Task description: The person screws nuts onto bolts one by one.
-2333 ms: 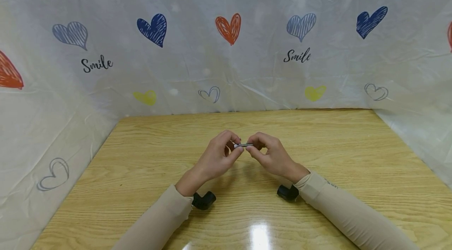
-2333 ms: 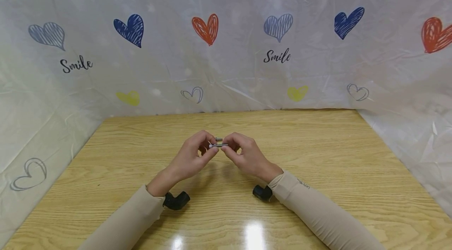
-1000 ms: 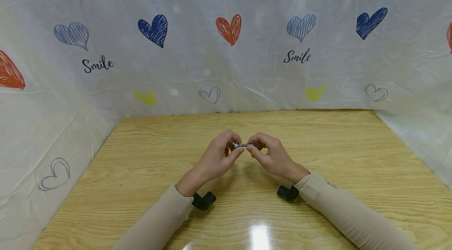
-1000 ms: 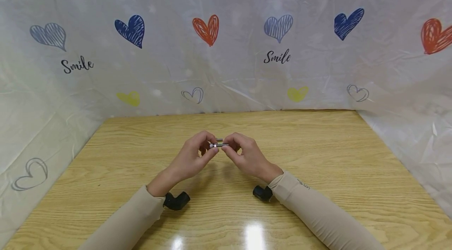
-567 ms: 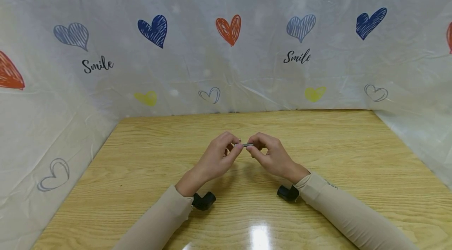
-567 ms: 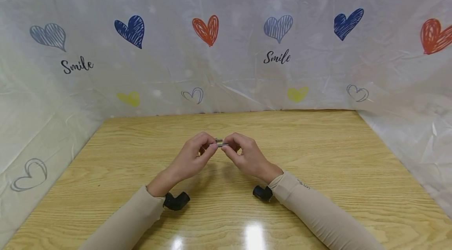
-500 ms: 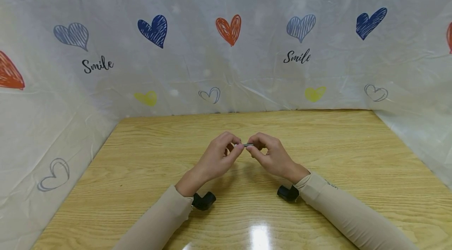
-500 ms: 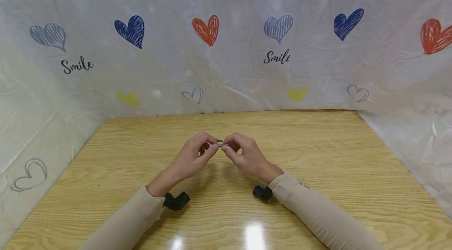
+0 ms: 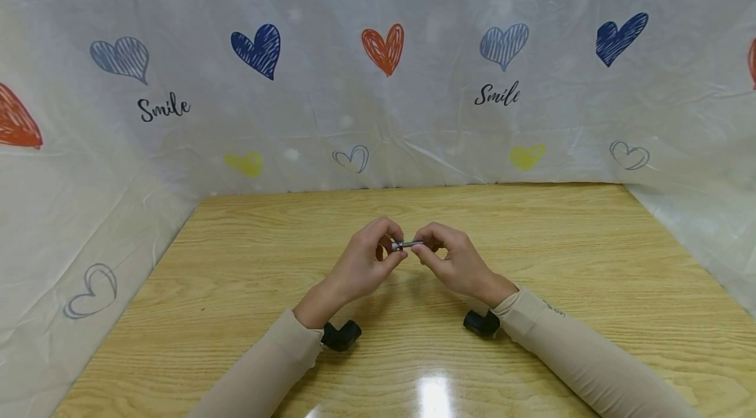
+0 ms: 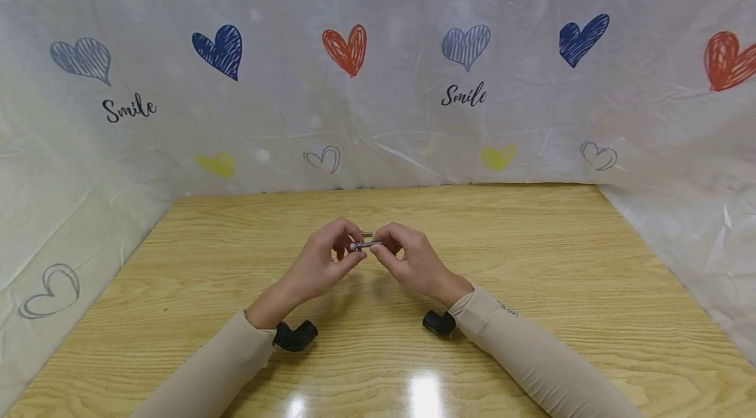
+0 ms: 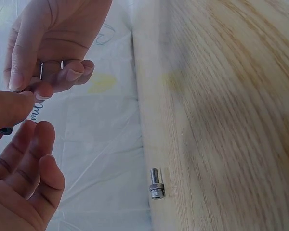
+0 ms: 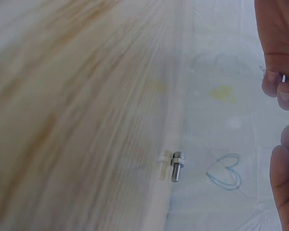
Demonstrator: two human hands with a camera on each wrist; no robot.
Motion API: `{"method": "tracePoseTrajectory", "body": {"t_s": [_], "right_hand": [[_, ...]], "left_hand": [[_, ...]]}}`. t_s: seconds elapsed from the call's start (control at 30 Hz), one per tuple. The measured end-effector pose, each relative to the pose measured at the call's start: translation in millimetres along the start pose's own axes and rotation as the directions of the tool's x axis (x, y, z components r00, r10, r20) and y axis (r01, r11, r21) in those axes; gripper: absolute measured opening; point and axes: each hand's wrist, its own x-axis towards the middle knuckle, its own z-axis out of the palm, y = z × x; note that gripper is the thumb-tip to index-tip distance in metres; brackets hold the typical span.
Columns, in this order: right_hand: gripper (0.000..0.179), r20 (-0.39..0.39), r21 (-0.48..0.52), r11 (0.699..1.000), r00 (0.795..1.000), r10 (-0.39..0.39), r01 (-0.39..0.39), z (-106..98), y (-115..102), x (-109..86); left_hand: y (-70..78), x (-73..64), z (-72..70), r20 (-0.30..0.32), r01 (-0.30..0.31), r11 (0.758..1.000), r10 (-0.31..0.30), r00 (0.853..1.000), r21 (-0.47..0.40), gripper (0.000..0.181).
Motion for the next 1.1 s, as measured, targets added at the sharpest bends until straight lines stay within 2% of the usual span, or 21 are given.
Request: {"method": "tracePoseTrajectory", "body": {"t_s": [0.33,0.5,0.83,1.0,1.1], "right_hand": [[0.013,-0.008,0.009,1.0,1.0,0.013,-0.013,-0.5,0.2,-0.2],[0.006,-0.005,0.009,1.0,1.0,0.02,-0.02,-0.7,1.6,-0.8],[0.004,-0.002,0.01,1.0,1.0,0.009,-0.009,-0.5,2.7,-1.1],[0.013,-0.003,0.001,1.0,1.0,0.003,-0.003,-0.3,3.3,-1.0],[0.014,-0.003,-0.003,1.0,1.0,0.01,-0.01,-0.4,3.0,-1.0]], "left_hand": [[-0.6,0.2,0.9,0.016,0.02,1.0,-0.02,1.0,-0.007,0.01],[-1.4,-0.4,1.5,0.022,0.036,0.999,-0.036,0.999,-0.003,0.005],[0.9,-0.2,0.2,0.024,0.063,0.998,-0.063,0.998,-0.011,0.011],[1.3,-0.6,0.0,0.027,0.081,0.997,-0.081,0.996,-0.006,0.013],[1.0,-0.5,-0.2,0.024,0.067,0.998,-0.067,0.997,0.005,0.019]]}}
